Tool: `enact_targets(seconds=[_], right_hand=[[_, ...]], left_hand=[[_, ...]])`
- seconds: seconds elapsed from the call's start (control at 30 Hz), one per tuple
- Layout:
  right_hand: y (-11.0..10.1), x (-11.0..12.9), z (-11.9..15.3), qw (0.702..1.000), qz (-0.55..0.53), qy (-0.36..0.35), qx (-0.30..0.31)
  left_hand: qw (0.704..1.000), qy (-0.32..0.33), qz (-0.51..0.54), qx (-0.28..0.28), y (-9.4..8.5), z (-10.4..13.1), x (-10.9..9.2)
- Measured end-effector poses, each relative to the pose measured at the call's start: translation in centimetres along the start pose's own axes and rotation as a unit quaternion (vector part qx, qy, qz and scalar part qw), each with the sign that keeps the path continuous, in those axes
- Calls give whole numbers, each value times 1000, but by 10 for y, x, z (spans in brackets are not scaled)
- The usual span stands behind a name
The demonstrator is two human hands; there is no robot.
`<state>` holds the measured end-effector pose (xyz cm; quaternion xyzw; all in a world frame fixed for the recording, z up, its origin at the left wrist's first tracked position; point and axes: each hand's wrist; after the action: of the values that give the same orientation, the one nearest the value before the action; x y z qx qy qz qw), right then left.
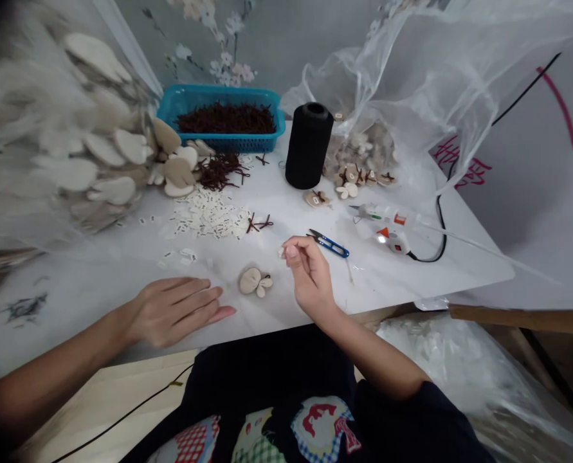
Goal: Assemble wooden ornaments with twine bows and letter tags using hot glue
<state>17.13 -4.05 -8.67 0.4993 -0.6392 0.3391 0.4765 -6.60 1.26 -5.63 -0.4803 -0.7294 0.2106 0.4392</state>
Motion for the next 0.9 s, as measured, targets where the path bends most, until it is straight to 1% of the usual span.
enact_targets(seconds=[0.1,0.17,0.27,0.33,0.4,0.43,0.47,0.57,0.6,0.67,0.73,0.8,0.9], right_hand=[[11,11,2,993,-77,55,63],[20,18,-1,984,-96,84,121],[35,24,-7,970,-71,123,199],[45,24,-11,962,-31,135,234],[51,21,-14,956,9,135,259],[54,17,-14,953,25,136,268],[55,12,-15,951,39,137,274],[55,-2,-17,950,62,149,268],[55,-6,-18,950,66,153,263],[54,-11,-18,952,75,153,256],[54,-11,-16,953,92,136,256],[55,-9,-12,950,124,98,270],[57,-6,-3,933,186,24,307]], left_hand=[[999,17,-10,-27,-19,-3,-8],[997,39,-20,-62,-28,-9,-15],[988,58,-45,-137,-34,-16,-22],[981,62,-55,-178,-36,-20,-25],[975,74,-51,-202,-40,-23,-26],[977,76,-47,-194,-44,-25,-26],[982,76,-41,-170,-49,-27,-26],[995,71,-28,-71,-63,-33,-25],[996,70,-26,-52,-67,-35,-25],[995,76,-23,-58,-70,-37,-25],[994,79,-20,-66,-69,-39,-26],[994,80,-16,-75,-66,-39,-26],[995,66,6,-76,-63,-38,-27]])
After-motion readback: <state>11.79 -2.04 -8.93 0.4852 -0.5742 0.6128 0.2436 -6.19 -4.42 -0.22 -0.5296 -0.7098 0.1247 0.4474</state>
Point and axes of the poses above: each hand's wrist, its own z-axis away from the middle knuckle, its own y-axis out of the palm, x = y × z, and after that the axes turned 6 degrees about -z, right-handed
